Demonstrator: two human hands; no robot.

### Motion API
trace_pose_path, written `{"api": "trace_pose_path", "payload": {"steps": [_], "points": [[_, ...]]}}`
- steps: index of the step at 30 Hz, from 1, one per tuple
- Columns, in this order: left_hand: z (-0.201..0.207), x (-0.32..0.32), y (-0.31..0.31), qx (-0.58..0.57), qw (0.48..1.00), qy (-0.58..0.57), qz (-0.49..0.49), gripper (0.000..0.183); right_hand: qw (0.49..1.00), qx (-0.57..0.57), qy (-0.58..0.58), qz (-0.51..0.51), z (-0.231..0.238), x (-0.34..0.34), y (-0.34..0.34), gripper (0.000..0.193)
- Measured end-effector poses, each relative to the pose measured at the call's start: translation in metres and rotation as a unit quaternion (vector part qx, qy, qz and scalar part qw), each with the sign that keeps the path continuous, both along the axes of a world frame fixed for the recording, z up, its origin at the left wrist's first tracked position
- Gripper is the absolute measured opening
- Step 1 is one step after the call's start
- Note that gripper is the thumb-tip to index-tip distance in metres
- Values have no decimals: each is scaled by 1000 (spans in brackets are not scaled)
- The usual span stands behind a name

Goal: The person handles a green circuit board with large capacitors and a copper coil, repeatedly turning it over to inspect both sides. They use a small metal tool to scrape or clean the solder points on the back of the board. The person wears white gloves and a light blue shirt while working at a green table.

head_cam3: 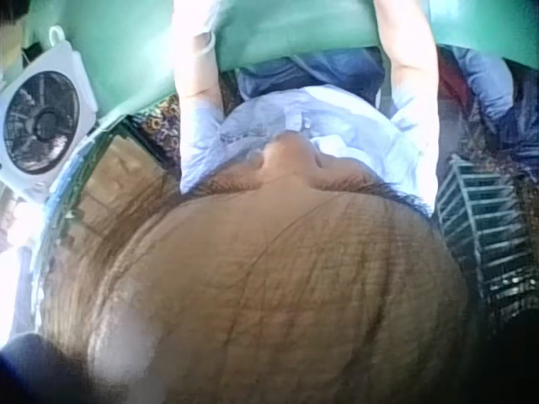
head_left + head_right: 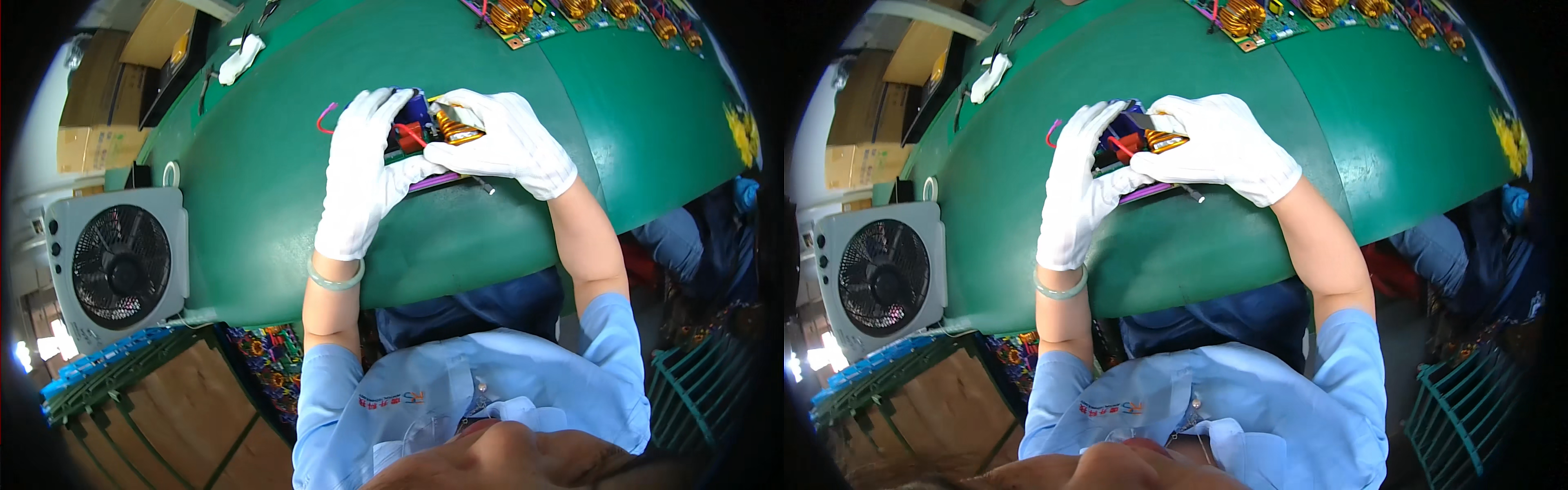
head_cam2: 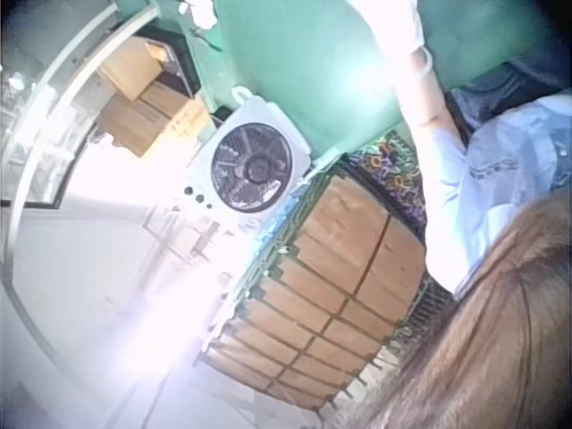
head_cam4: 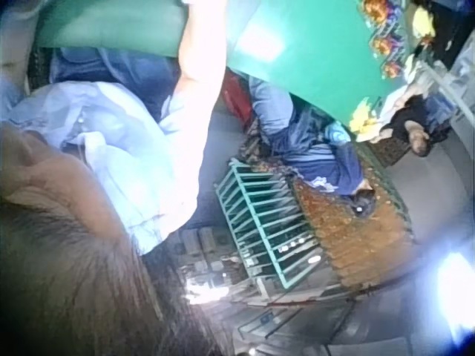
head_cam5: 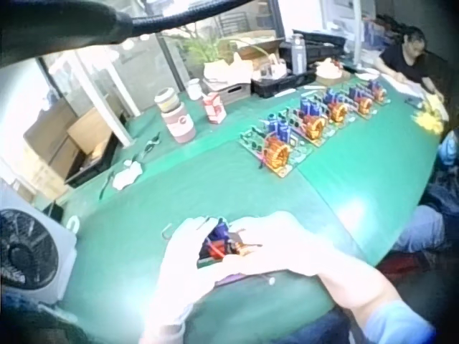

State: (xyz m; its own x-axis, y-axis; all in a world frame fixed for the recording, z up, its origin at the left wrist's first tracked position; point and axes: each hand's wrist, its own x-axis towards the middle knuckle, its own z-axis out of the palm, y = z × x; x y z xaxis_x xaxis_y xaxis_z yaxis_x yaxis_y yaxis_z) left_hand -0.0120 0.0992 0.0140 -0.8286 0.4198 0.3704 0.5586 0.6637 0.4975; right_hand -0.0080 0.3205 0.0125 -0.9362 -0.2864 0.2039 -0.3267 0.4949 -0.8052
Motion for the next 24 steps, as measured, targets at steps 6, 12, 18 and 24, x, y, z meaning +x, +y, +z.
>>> {"api": "trace_pose_path", "payload": {"steps": [6, 12, 18, 24], "points": [[25, -7, -52, 419, 896, -113, 91, 30, 989, -20, -141, -29, 18, -1, 1, 41], [-9, 0, -86, 173, 982, -57, 50, 37, 992, -18, -117, -41, 10, -7, 3, 45], [-17, 1, -62, 112, 991, -73, -19, 95, 990, -5, -137, -35, 16, -9, 1, 42], [-23, -1, -59, 111, 992, -52, -16, 88, 997, 2, -72, 0, 15, -9, 3, 42]]}}
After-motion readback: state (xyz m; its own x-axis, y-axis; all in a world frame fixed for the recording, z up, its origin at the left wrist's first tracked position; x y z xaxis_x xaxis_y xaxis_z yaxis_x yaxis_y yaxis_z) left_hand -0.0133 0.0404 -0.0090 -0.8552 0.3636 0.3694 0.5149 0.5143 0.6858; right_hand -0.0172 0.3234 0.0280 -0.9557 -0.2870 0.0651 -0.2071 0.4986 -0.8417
